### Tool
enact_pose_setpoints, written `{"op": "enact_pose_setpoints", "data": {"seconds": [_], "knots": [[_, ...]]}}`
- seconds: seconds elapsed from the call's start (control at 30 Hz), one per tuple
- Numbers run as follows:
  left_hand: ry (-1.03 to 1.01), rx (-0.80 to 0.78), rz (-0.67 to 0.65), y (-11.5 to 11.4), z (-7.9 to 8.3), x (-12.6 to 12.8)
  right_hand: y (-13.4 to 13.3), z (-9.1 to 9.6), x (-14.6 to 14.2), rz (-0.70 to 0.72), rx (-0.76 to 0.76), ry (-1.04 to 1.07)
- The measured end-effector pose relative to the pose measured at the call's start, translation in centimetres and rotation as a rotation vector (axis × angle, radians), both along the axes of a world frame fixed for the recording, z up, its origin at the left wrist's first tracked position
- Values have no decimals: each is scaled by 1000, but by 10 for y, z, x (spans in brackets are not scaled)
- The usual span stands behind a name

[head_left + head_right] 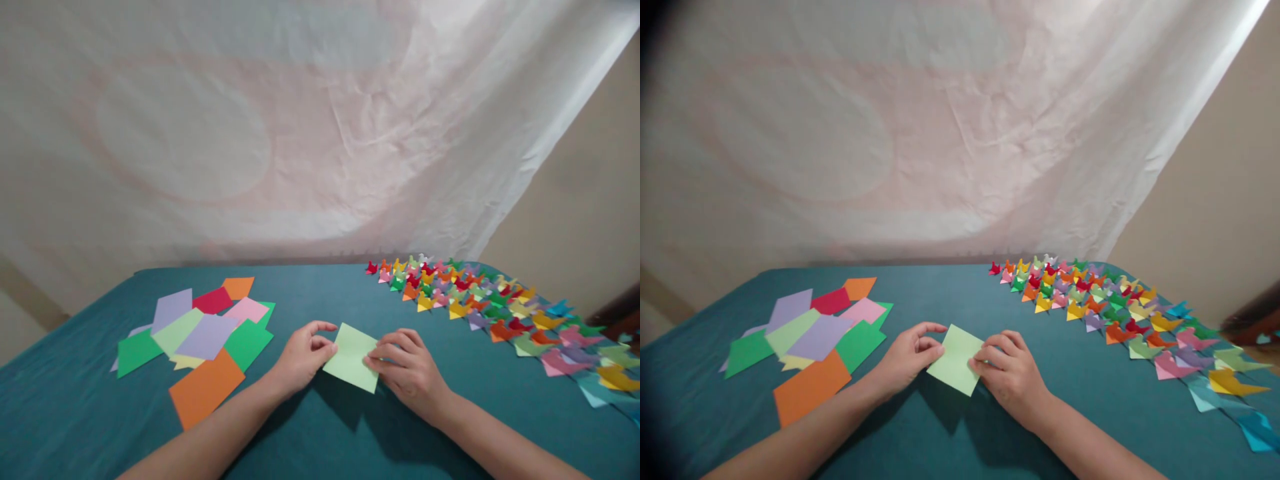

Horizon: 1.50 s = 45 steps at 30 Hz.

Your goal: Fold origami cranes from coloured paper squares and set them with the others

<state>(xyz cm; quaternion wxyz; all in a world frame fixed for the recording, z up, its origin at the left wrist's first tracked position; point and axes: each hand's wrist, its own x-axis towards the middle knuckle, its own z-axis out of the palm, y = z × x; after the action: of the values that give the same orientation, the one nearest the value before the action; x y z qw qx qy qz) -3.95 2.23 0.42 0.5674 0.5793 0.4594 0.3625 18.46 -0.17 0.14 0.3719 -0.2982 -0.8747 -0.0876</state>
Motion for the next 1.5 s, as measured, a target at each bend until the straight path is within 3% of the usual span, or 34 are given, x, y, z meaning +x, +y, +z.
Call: {"op": "enact_pose_setpoints", "data": {"seconds": [0.4, 0.73, 0.9, 1.03, 1.17, 1.23, 1.5], "knots": [[284, 277, -19, -6, -9, 5, 1, -14, 4, 106, -419, 20], [413, 395, -83, -8, -8, 5, 4, -17, -1, 33, -717, 150], [483, 487, -104, -10, -4, 4, 9, -20, -2, 6, -724, 145], [633, 686, -161, -19, 3, 7, 13, -21, -3, -6, -689, 126], [831, 886, -316, -39, 6, 16, 17, -23, -4, 4, -684, 153], [889, 918, -397, -47, 6, 19, 18, -26, -4, 8, -683, 172], [949, 869, -452, -49, -9, 20, 22, -33, -2, -33, -680, 214]]}}
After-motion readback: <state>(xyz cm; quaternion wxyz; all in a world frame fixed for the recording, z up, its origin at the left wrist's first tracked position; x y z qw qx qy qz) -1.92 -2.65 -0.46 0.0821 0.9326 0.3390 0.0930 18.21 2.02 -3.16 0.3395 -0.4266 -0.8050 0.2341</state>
